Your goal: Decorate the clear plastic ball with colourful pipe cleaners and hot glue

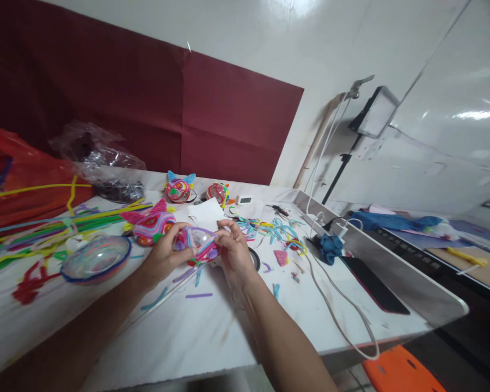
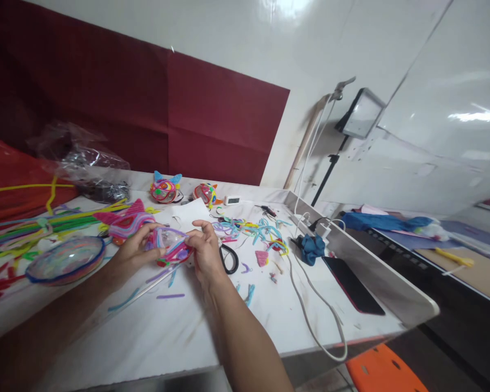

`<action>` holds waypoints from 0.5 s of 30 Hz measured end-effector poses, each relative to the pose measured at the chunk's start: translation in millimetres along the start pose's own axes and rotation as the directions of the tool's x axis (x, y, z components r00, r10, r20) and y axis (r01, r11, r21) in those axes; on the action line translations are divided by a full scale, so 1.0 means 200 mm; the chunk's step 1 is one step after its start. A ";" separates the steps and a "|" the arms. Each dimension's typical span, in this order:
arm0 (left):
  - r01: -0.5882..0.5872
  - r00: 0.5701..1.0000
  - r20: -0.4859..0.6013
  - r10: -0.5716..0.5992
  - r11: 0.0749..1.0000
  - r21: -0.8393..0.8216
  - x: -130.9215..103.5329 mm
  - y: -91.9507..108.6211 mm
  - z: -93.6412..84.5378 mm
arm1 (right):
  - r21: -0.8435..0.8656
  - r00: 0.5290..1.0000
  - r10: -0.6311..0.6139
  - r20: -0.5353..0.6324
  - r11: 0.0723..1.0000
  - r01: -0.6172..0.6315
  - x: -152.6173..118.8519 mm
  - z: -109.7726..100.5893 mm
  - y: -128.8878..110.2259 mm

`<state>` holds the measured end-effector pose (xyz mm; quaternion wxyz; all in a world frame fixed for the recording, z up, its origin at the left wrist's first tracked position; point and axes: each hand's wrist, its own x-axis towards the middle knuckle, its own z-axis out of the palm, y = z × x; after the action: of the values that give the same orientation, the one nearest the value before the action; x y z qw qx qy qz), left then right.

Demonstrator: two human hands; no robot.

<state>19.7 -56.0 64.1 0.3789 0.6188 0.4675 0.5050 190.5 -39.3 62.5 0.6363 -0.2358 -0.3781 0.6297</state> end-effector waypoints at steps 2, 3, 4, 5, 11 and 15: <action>-0.010 1.000 -0.008 0.010 1.000 0.015 0.00 -0.01 0.00 | -0.004 1.000 -0.010 0.005 1.000 0.010 0.00 0.00 0.00; -0.018 1.000 -0.009 0.019 1.000 0.023 0.01 -0.01 0.00 | -0.006 1.000 -0.018 0.009 1.000 0.018 0.01 0.00 0.01; -0.025 1.000 -0.008 0.025 0.999 0.030 0.01 -0.01 0.00 | -0.008 1.000 -0.025 0.013 1.000 0.025 0.01 -0.01 0.01; -0.030 1.000 -0.007 0.030 0.999 0.038 0.01 -0.01 0.00 | -0.012 0.999 -0.031 0.017 0.999 0.031 0.01 -0.01 0.01; -0.034 0.997 -0.063 0.034 0.999 0.002 0.00 -0.01 0.01 | -0.019 0.999 -0.033 0.042 0.999 0.034 0.03 -0.01 0.01; 0.012 0.999 -0.047 -0.016 0.997 -0.077 -0.01 0.01 0.02 | -0.025 0.998 -0.039 0.056 0.999 0.041 0.03 -0.01 0.01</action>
<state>24.7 -57.7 64.2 0.3947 0.5883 0.4609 0.5345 190.3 -32.3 61.1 0.6348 -0.2190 -0.4086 0.6182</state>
